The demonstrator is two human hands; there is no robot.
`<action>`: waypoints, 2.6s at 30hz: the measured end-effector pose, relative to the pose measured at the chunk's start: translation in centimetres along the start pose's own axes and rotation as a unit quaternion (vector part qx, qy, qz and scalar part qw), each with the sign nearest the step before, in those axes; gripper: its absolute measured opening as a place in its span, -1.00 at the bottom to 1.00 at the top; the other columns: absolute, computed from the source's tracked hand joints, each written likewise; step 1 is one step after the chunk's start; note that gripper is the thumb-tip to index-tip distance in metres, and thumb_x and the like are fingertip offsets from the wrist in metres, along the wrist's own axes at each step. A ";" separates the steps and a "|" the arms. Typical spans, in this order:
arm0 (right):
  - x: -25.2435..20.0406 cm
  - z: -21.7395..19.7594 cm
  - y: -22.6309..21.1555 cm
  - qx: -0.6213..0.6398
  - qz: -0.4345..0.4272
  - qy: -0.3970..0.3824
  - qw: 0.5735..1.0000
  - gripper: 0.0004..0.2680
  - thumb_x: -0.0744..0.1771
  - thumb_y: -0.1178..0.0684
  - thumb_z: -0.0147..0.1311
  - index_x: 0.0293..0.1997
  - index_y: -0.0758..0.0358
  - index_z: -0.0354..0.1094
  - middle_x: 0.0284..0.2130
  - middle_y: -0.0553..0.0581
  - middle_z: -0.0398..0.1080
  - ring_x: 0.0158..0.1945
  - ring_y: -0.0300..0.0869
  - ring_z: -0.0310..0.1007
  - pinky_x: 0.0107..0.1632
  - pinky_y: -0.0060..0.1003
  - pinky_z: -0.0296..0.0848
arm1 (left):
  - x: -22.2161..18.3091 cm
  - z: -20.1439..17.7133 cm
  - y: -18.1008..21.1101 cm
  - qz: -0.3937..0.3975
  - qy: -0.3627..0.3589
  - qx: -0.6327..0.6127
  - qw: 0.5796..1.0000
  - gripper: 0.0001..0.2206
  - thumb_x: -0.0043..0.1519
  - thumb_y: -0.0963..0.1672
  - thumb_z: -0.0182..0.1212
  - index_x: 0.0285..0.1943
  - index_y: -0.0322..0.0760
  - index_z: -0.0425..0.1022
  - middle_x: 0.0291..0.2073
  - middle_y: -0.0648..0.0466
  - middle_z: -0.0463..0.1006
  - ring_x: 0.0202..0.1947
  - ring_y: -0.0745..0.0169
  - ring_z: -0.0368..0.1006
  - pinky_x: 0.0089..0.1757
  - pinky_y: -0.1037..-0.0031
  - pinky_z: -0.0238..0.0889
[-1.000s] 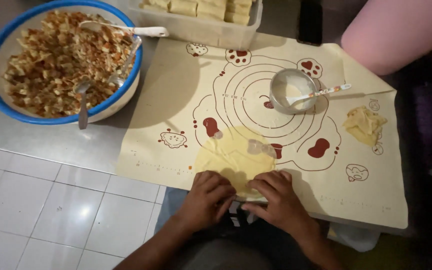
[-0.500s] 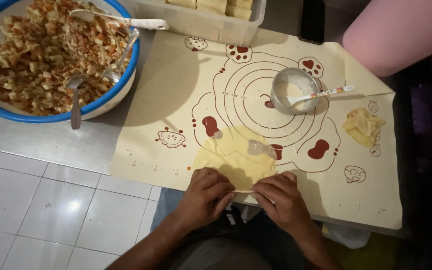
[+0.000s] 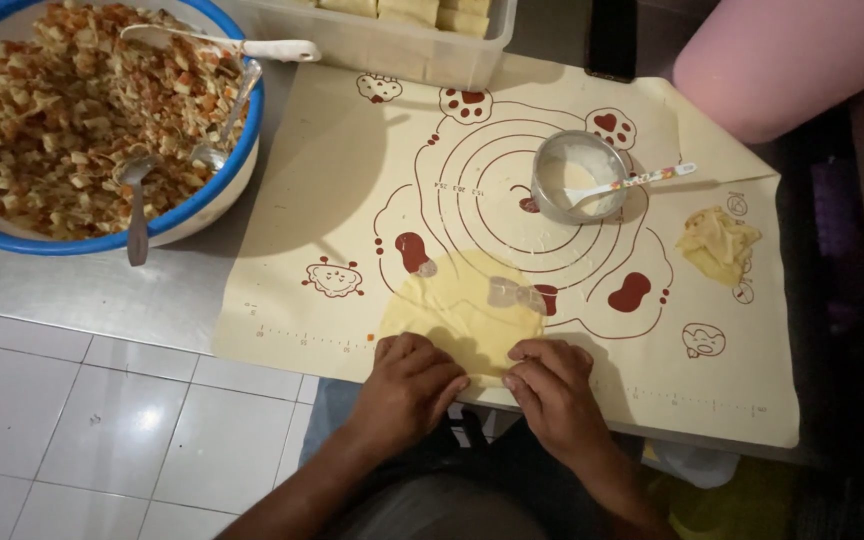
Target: Filling and folding pastry wrappers with a savory mixture on a silicone mat in a commercial kitchen.
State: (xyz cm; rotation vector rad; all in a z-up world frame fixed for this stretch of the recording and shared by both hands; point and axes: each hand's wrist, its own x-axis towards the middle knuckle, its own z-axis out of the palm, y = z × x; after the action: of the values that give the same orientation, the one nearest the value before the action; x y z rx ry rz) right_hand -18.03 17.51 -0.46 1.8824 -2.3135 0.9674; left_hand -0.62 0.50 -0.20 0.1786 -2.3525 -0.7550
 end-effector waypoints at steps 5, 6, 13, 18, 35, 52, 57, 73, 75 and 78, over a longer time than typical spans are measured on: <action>1.4 0.1 0.1 0.028 0.002 0.021 0.999 -0.92 0.35 0.10 0.13 -0.24 0.27 0.47 -0.20 0.00 0.44 -0.08 -0.16 0.42 0.09 -0.18 0.11 | 0.0 0.5 -0.2 -0.028 0.004 0.004 1.000 -0.90 0.31 -0.10 0.29 -0.23 -0.15 0.60 -0.32 0.21 0.56 -0.19 0.10 0.33 -0.16 0.24 0.05; 1.8 0.0 -0.2 0.057 0.012 0.025 0.998 -0.91 0.35 0.11 0.12 -0.29 0.28 0.47 -0.25 -0.01 0.45 -0.14 -0.17 0.42 0.05 -0.21 0.14 | -0.2 0.6 -0.4 -0.041 0.002 -0.001 0.999 -0.89 0.30 -0.09 0.29 -0.22 -0.18 0.62 -0.34 0.19 0.56 -0.21 0.09 0.33 -0.18 0.22 0.07; 2.6 -1.5 -0.5 0.162 0.032 -0.007 0.986 -0.85 0.36 0.11 0.08 -0.18 0.38 0.54 -0.23 0.15 0.48 -0.12 -0.10 0.48 -0.05 -0.27 0.46 | -0.3 0.5 -0.7 -0.054 0.020 -0.033 0.998 -0.89 0.29 -0.10 0.31 -0.22 -0.19 0.65 -0.35 0.21 0.60 -0.21 0.12 0.35 -0.18 0.24 0.11; 0.8 -2.5 -0.4 0.102 -0.045 -0.055 0.992 -0.90 0.34 0.05 0.18 -0.14 0.11 0.60 -0.04 0.07 0.46 0.03 -0.06 0.40 0.10 -0.18 0.29 | -1.4 0.2 -1.0 0.084 -0.011 -0.004 0.996 -0.87 0.30 -0.06 0.35 -0.15 -0.16 0.59 -0.16 0.18 0.60 -0.05 -0.05 0.41 -0.04 0.19 0.13; -1.2 -2.8 -3.5 -0.015 -0.123 0.070 0.990 -0.91 0.33 0.15 0.18 -0.15 0.30 0.47 -0.17 0.13 0.46 -0.18 -0.03 0.43 -0.03 -0.09 0.37 | -1.4 -3.0 -0.2 0.148 -0.051 0.006 0.988 -0.82 0.29 -0.14 0.33 0.00 -0.33 0.56 -0.02 -0.05 0.58 0.01 -0.11 0.52 0.03 0.15 0.36; 2.5 -1.2 -2.5 0.010 -0.134 0.065 0.989 -0.81 0.26 0.02 0.29 -0.07 0.09 0.56 -0.14 0.01 0.52 -0.09 -0.17 0.55 0.02 -0.21 0.44 | 2.4 -14.7 -3.4 0.121 0.095 0.059 0.986 -0.85 0.34 -0.14 0.12 -0.17 -0.35 0.52 -0.18 -0.06 0.57 -0.19 -0.10 0.52 -0.14 0.15 0.33; 14.7 -3.8 -8.9 -0.016 -0.287 0.004 0.958 -0.78 0.30 0.08 0.24 0.03 0.25 0.49 0.02 0.20 0.42 0.04 -0.03 0.44 0.12 -0.11 0.42 | 1.6 -25.1 -5.2 0.005 0.084 0.258 0.963 -0.57 0.16 -0.06 0.43 0.23 -0.11 0.52 0.03 -0.04 0.54 -0.03 -0.13 0.42 -0.04 0.09 0.34; 46.5 15.7 -12.3 -0.350 -0.213 -0.292 0.864 -0.77 0.33 -0.08 -0.06 -0.23 0.08 0.59 -0.32 0.23 0.59 -0.15 0.15 0.64 -0.10 0.11 0.56 | 5.6 -27.2 -19.7 -0.020 0.190 0.098 0.977 -0.93 0.20 -0.20 0.33 -0.18 -0.27 0.68 -0.36 -0.09 0.65 -0.27 -0.17 0.60 -0.21 0.19 0.50; 44.8 12.5 -14.9 -0.336 -0.151 -0.360 0.857 -0.82 0.28 -0.08 0.15 -0.19 0.09 0.61 -0.26 0.24 0.60 -0.06 0.16 0.62 0.00 0.12 0.56 | 6.2 -28.1 -20.1 0.006 0.231 0.113 0.966 -0.92 0.25 -0.15 0.28 -0.30 -0.22 0.57 -0.46 -0.06 0.58 -0.34 -0.16 0.56 -0.28 0.13 0.44; 44.2 9.7 -16.4 -0.340 -0.109 -0.362 0.861 -0.86 0.28 0.10 0.08 -0.25 0.20 0.60 -0.31 0.32 0.58 -0.13 0.21 0.63 -0.11 0.07 0.58 | 6.7 -30.1 -18.6 0.001 0.322 0.050 0.945 -0.93 0.27 -0.16 0.27 -0.12 -0.17 0.61 -0.38 -0.02 0.59 -0.32 -0.06 0.58 -0.26 0.22 0.49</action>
State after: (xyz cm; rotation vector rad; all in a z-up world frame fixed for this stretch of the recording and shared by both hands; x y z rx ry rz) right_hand -12.29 -27.44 15.65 2.2634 -2.1599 -0.6467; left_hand 11.75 -31.15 11.67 0.4002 -1.7622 -0.4763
